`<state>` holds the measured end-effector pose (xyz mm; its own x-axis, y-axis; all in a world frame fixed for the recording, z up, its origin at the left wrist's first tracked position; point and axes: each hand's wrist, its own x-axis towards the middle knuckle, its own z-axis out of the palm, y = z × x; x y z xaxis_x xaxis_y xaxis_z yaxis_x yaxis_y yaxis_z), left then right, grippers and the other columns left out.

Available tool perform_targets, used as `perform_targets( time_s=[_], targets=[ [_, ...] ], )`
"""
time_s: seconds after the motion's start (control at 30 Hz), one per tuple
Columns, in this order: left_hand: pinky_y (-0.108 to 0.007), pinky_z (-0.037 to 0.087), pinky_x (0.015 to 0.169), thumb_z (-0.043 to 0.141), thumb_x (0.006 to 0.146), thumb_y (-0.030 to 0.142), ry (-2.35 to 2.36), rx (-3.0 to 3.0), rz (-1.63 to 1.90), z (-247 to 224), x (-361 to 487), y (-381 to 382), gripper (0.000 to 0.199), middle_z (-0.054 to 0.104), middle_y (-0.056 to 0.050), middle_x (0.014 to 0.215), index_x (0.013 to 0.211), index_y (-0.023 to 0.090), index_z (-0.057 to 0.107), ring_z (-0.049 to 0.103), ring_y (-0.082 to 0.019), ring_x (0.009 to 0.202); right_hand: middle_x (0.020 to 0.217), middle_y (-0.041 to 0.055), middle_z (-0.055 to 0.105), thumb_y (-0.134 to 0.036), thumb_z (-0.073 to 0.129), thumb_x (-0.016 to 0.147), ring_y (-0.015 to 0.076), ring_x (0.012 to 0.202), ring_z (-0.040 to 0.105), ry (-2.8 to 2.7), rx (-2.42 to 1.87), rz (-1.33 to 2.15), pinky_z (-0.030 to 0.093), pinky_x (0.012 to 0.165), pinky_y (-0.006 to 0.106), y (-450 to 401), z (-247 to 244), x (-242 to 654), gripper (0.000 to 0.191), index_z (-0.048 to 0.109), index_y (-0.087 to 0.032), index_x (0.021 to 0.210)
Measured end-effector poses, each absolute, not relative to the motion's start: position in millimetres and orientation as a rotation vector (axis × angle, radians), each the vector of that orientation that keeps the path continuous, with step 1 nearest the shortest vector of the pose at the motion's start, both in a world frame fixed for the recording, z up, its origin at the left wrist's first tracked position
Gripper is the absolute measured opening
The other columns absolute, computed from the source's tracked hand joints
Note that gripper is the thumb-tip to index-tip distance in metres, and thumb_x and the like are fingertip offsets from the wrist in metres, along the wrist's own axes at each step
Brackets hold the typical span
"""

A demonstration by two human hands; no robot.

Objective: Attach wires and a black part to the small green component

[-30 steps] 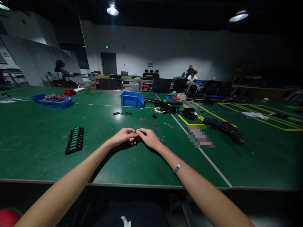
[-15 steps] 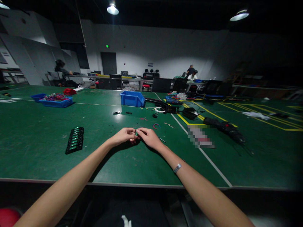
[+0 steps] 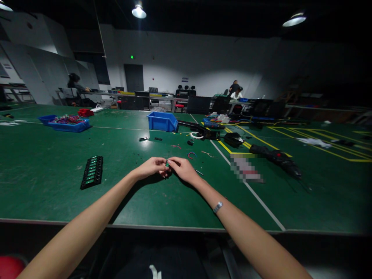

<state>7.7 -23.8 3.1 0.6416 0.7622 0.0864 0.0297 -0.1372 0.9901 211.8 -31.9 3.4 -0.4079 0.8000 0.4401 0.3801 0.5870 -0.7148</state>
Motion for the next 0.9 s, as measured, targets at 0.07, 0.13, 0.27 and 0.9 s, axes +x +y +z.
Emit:
perform_targets(
  time_s=[0.07, 0.13, 0.27, 0.9],
  targets=[
    [-0.026, 0.05, 0.069, 0.069, 0.082, 0.033, 0.672, 1.603, 0.706, 3, 7, -24, 0.034, 0.071, -0.011, 0.091, 0.107, 0.009, 0.065, 0.068, -0.016, 0.076, 0.104, 0.0073, 0.075, -0.037, 0.051, 0.095, 0.0209, 0.092, 0.067, -1.989, -0.947, 0.666, 0.048, 0.083, 0.031, -30, 2, 211, 0.031, 0.073, -0.019, 0.106],
    [-0.026, 0.05, 0.069, 0.069, 0.082, 0.034, 0.68, 1.61, 0.692, 4, 7, -24, 0.035, 0.071, -0.011, 0.09, 0.107, 0.009, 0.065, 0.068, -0.017, 0.076, 0.108, 0.0081, 0.074, -0.037, 0.052, 0.095, 0.0222, 0.097, 0.067, -1.965, -0.958, 0.672, 0.049, 0.087, 0.033, -29, 0, 211, 0.031, 0.073, -0.019, 0.108],
    [-0.026, 0.05, 0.069, 0.069, 0.082, 0.035, 0.682, 1.621, 0.677, 5, 7, -25, 0.037, 0.072, -0.012, 0.09, 0.108, 0.009, 0.065, 0.069, -0.017, 0.076, 0.109, 0.0083, 0.074, -0.039, 0.05, 0.096, 0.0227, 0.098, 0.067, -1.957, -0.95, 0.681, 0.048, 0.089, 0.034, -28, -1, 211, 0.033, 0.073, -0.019, 0.108],
    [-0.027, 0.052, 0.065, 0.077, 0.077, 0.031, 0.671, 1.433, 0.821, -6, 8, -20, 0.043, 0.072, -0.01, 0.091, 0.107, 0.015, 0.051, 0.07, -0.017, 0.071, 0.087, 0.0052, 0.075, -0.038, 0.048, 0.097, 0.018, 0.077, 0.065, -2.001, -0.951, 0.693, 0.045, 0.07, 0.027, -31, 7, 213, 0.034, 0.074, -0.017, 0.098]
  ],
)
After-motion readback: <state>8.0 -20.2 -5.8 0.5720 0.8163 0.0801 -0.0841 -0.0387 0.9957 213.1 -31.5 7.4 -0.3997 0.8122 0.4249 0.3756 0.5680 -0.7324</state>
